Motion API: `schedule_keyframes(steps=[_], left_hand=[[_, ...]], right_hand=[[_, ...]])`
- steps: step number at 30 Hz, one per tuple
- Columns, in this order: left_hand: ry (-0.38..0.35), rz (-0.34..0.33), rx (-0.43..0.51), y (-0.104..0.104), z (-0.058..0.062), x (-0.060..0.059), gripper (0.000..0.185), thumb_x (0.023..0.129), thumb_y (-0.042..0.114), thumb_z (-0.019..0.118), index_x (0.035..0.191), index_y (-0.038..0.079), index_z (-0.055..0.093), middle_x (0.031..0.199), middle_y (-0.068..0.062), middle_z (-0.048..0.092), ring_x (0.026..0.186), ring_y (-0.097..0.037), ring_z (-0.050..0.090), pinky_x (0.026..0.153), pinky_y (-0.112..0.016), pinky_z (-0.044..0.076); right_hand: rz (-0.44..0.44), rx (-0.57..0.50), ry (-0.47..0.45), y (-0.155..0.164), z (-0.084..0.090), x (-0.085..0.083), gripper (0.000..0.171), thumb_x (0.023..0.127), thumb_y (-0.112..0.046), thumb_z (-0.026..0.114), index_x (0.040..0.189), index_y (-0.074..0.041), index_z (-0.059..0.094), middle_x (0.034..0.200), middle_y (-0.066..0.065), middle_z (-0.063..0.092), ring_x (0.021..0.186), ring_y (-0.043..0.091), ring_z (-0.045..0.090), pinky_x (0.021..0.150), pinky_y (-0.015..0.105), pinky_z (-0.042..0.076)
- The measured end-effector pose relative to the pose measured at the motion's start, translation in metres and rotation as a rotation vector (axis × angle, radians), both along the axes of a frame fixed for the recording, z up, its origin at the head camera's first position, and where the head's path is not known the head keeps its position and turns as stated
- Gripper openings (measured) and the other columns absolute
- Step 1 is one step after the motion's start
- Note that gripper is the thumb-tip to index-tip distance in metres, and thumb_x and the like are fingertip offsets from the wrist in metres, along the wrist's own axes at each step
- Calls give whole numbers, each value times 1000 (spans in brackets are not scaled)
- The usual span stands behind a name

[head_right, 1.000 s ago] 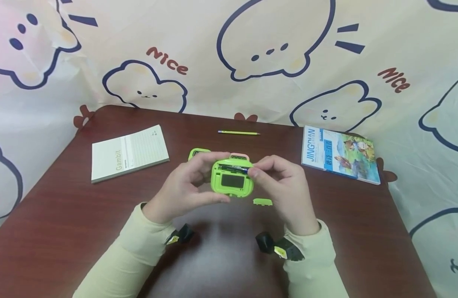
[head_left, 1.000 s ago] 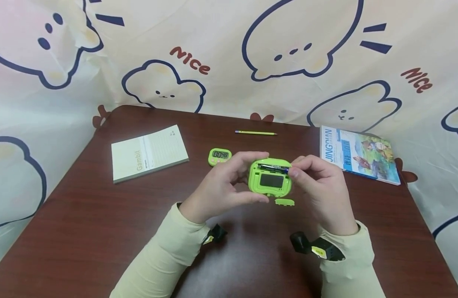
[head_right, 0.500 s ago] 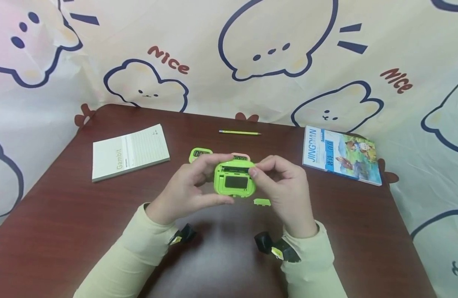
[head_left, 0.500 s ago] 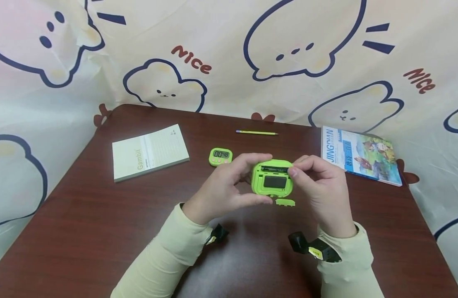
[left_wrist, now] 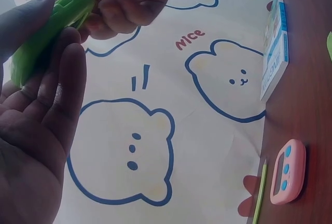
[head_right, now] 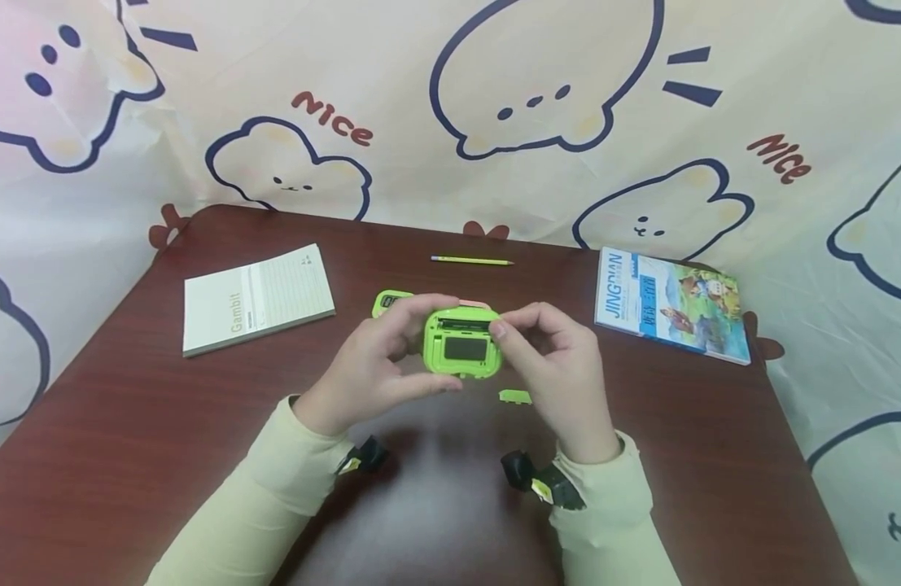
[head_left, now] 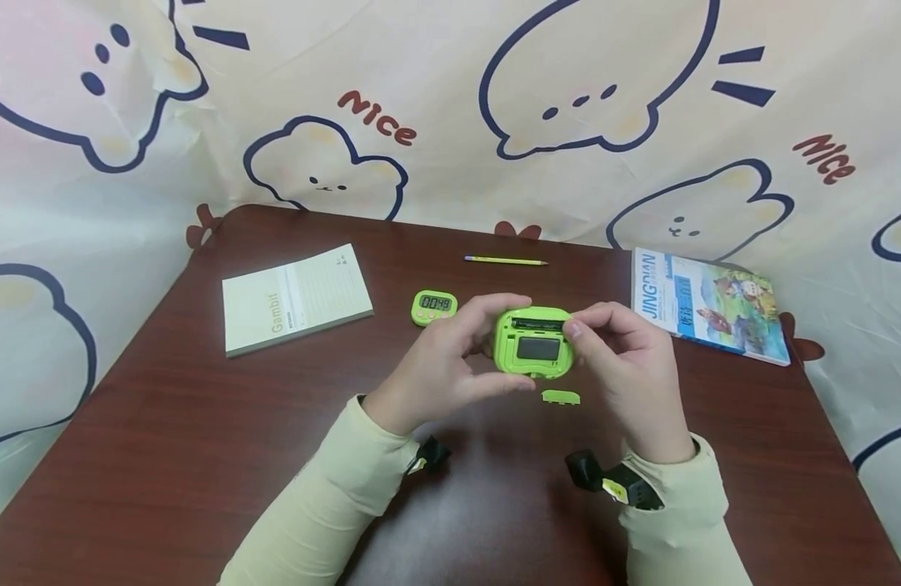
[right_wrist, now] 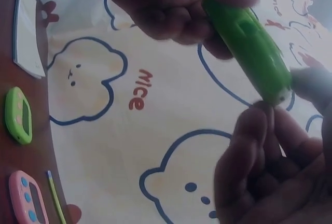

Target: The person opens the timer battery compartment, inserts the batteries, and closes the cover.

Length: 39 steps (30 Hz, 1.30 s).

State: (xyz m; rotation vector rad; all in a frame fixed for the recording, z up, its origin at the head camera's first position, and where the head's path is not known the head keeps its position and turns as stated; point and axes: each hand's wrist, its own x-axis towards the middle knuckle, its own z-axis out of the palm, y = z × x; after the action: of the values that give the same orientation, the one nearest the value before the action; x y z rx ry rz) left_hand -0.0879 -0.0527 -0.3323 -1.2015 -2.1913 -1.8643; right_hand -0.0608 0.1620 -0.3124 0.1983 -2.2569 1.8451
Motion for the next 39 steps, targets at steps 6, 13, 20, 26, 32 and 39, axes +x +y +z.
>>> schedule_keyframes(steps=[6, 13, 20, 26, 32, 39], left_hand=[[1, 24, -43, -3, -1, -2, 79, 76, 5, 87, 143, 7, 45, 115, -7, 71, 92, -7, 69, 78, -27, 61], [-19, 41, -30, -6, 1, -3, 79, 76, 3, 87, 143, 8, 45, 115, -9, 71, 93, -8, 70, 78, -27, 61], [-27, 17, -34, -5, 0, -4, 79, 76, 5, 87, 143, 8, 45, 116, -7, 71, 92, -8, 70, 78, -29, 61], [-58, 18, -26, -6, 0, -3, 79, 77, 3, 87, 144, 9, 44, 120, -8, 69, 96, -10, 70, 80, -28, 61], [-76, 10, -6, -7, 1, -2, 79, 77, 1, 85, 144, 9, 44, 120, -9, 70, 99, -11, 70, 81, -29, 61], [-81, 7, -5, -8, 3, -2, 78, 77, 0, 86, 143, 6, 44, 117, -10, 71, 97, -11, 70, 79, -30, 61]], right_hand=[[2, 53, -42, 4, -7, 0, 19, 99, -18, 66, 105, 0, 71, 93, 4, 71, 82, 22, 62, 70, 24, 57], [38, 252, -43, 23, -25, -5, 28, 105, -23, 56, 103, -1, 72, 89, 4, 71, 80, 20, 60, 71, 23, 54], [114, 553, -178, 52, -61, -13, 18, 97, -26, 69, 107, -12, 73, 99, 1, 73, 85, 21, 60, 71, 27, 54], [190, 723, -271, 66, -89, -17, 22, 92, -21, 75, 110, -11, 73, 94, -3, 66, 82, 18, 57, 72, 32, 54], [273, 947, -272, 67, -100, -18, 22, 88, -20, 78, 108, -11, 74, 95, -3, 65, 85, 15, 58, 79, 40, 55], [223, 1029, -272, 58, -102, -18, 15, 87, -18, 79, 99, -13, 72, 85, -4, 64, 75, 15, 55, 71, 37, 53]])
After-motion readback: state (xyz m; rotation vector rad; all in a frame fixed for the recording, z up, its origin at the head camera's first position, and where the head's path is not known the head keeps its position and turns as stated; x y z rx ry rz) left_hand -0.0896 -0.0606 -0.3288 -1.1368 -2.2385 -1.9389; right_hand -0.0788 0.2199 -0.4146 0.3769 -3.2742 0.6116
